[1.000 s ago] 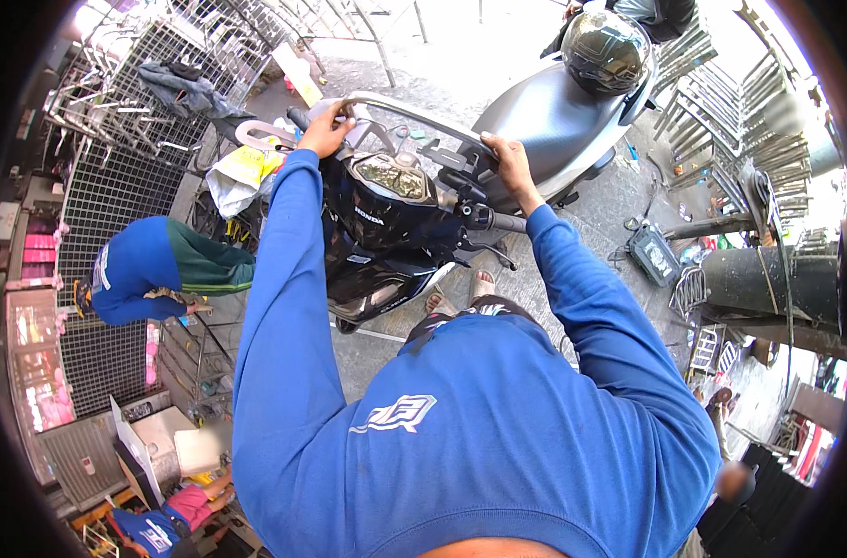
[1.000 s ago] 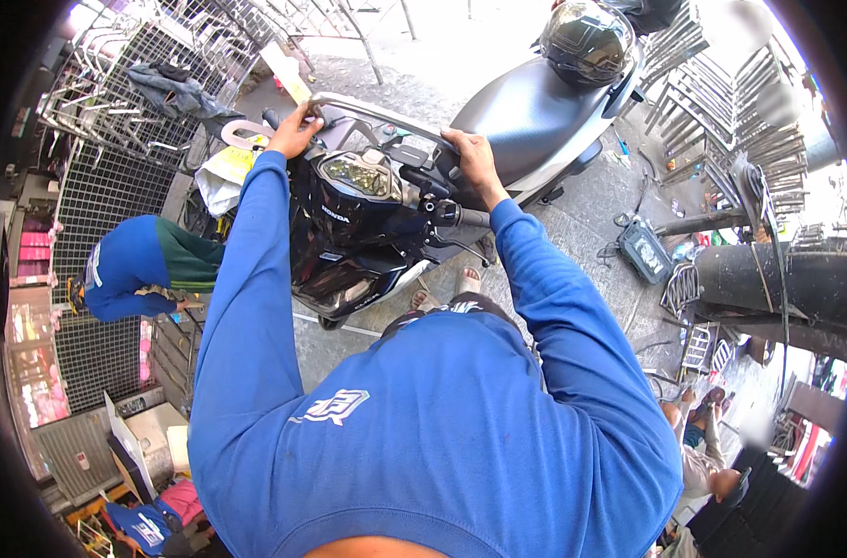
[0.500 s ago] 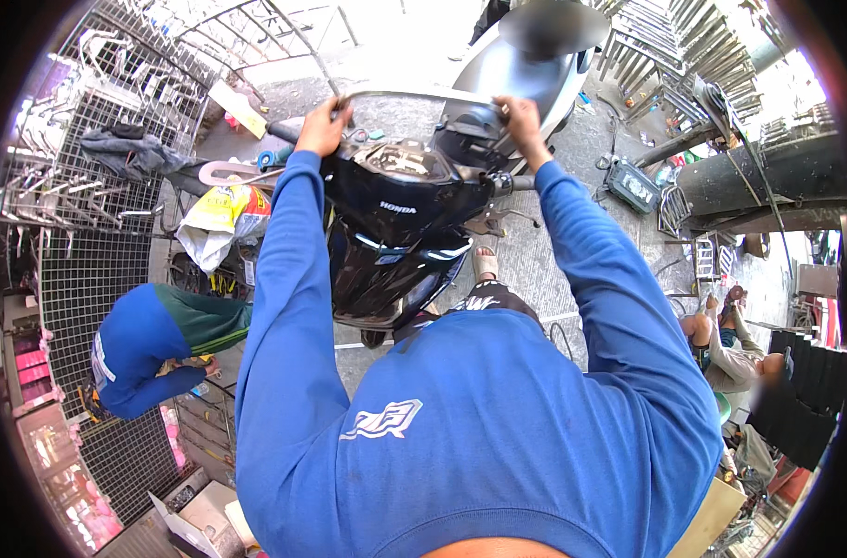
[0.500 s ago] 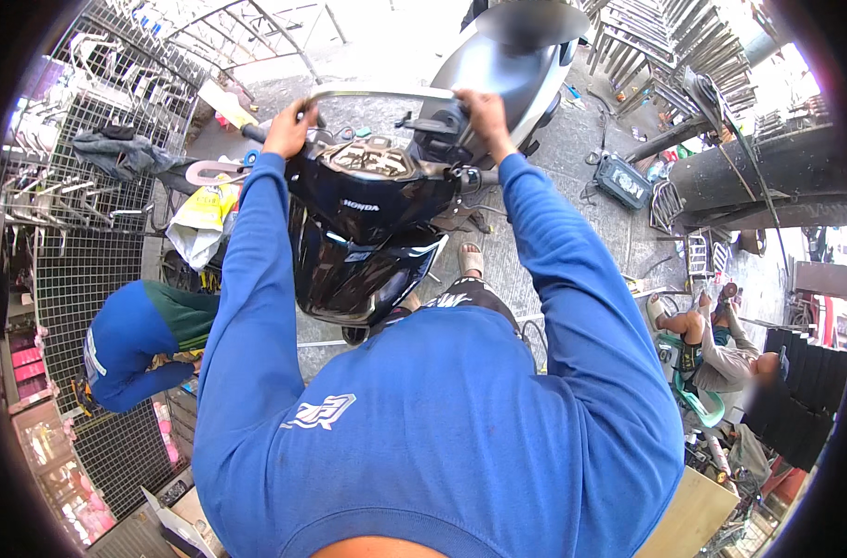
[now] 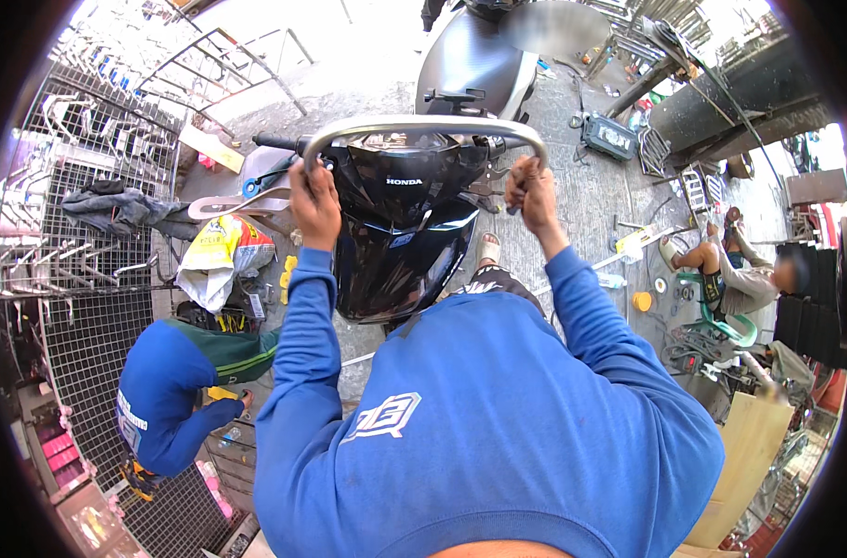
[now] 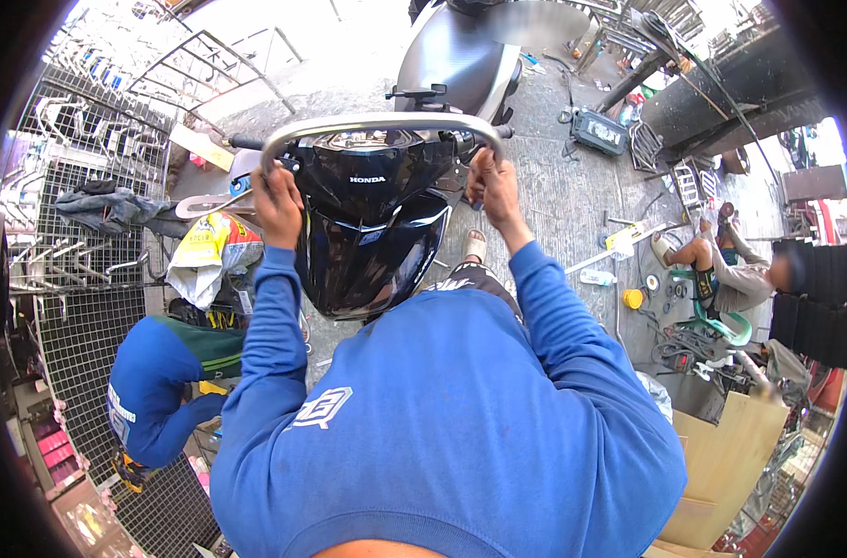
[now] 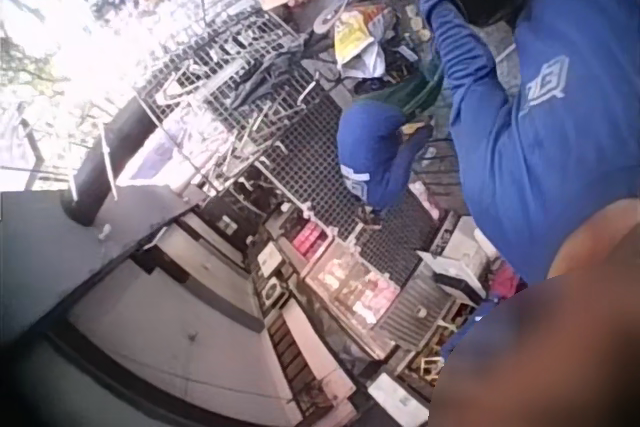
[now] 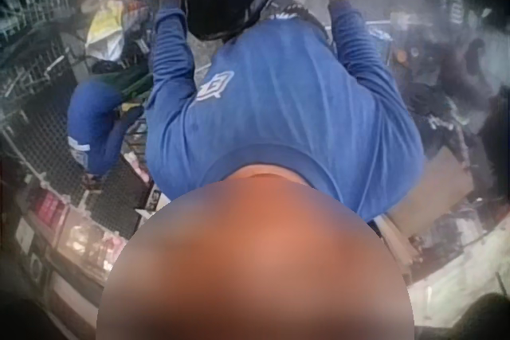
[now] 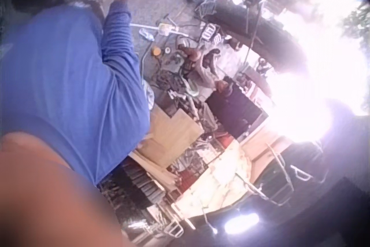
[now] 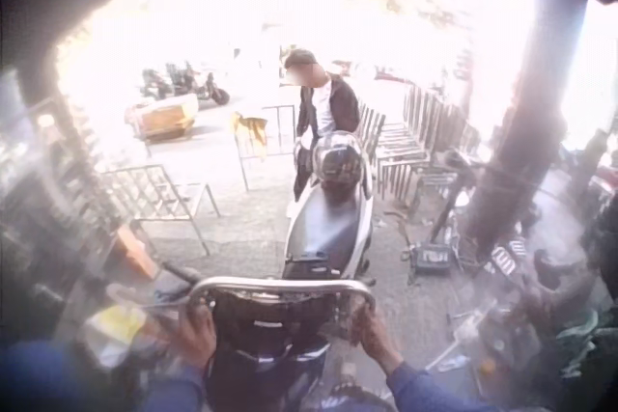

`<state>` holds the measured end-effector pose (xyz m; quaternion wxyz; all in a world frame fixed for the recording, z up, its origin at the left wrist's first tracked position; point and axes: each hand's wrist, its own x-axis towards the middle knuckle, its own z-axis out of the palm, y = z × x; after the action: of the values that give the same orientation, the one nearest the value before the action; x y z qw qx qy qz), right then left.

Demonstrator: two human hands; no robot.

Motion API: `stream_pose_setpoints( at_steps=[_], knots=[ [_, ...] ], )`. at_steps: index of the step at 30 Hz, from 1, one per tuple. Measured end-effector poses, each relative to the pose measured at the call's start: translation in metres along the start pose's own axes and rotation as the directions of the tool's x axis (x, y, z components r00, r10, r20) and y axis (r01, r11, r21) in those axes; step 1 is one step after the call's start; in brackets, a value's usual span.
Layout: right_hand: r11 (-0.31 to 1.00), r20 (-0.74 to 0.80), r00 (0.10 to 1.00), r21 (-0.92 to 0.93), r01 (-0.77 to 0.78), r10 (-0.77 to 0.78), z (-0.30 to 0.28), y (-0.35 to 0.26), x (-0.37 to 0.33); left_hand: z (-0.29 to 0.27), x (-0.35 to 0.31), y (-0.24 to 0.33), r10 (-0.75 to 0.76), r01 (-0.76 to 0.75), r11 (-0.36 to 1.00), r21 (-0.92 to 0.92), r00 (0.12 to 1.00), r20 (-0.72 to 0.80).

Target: The person measures a scooter's front panel, then uses a manual pipe bender to shape a metal tube. They repeatedly test the bent tube against the scooter's front, adjusting the bend until the fit appears satisfactory.

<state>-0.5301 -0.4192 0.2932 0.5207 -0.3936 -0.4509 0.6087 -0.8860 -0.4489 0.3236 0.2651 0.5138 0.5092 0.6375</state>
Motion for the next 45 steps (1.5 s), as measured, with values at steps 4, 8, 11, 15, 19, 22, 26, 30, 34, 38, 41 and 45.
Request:
stream_pose_setpoints(
  at_steps=[4,8,11,15,19,22,26,30,34,38,41,45],
  knots=[
    [0.979,-0.128,0.979,0.143,-0.143,0.161,0.000,0.057,-0.008,-0.010,-0.032,-0.051,-0.038,0.060,0.956,0.287,0.996,-0.082],
    [0.983,-0.144,0.979,0.135,-0.126,0.145,0.007,0.076,-0.006,-0.015,-0.042,-0.084,0.004,0.072,0.904,0.421,0.984,-0.177],
    [0.990,-0.137,0.987,0.123,-0.063,0.080,0.009,0.083,-0.001,-0.012,-0.041,-0.099,0.051,0.086,0.876,0.474,0.962,-0.269],
    [0.988,-0.162,0.983,0.140,-0.062,0.084,0.006,0.088,0.009,0.001,-0.038,-0.107,0.100,0.044,0.915,0.400,0.938,-0.331],
    [0.993,-0.307,0.945,0.067,-0.094,0.110,0.008,0.094,0.014,0.010,-0.036,-0.104,0.161,-0.010,0.925,0.380,0.916,-0.367],
    [0.992,-0.372,0.919,0.063,-0.112,0.128,0.012,0.101,0.018,0.010,-0.032,-0.099,0.098,0.092,0.887,0.453,0.920,-0.379],
    [0.999,-0.400,0.916,-0.018,-0.031,0.021,0.013,0.108,0.028,0.010,-0.025,-0.095,0.263,-0.016,0.822,0.569,0.897,-0.355],
    [0.994,-0.434,0.901,-0.100,-0.044,-0.004,0.012,0.113,0.038,0.010,-0.023,-0.094,0.264,-0.032,0.842,0.538,0.895,-0.360],
    [0.992,-0.449,0.893,-0.122,-0.017,-0.040,0.014,0.116,0.041,0.009,-0.020,-0.096,0.266,-0.034,0.837,0.546,0.898,-0.351],
    [0.992,-0.462,0.886,-0.126,-0.020,-0.041,0.015,0.117,0.041,0.007,-0.017,-0.097,0.238,-0.006,0.835,0.551,0.906,-0.351],
    [0.983,-0.490,0.869,-0.183,-0.034,-0.061,0.016,0.118,0.041,0.004,-0.017,-0.098,0.196,0.034,0.828,0.559,0.917,-0.346],
    [0.984,-0.479,0.874,-0.177,-0.003,-0.084,0.018,0.115,0.041,0.003,-0.014,-0.095,0.226,0.021,0.796,0.604,0.917,-0.329]
  ],
)
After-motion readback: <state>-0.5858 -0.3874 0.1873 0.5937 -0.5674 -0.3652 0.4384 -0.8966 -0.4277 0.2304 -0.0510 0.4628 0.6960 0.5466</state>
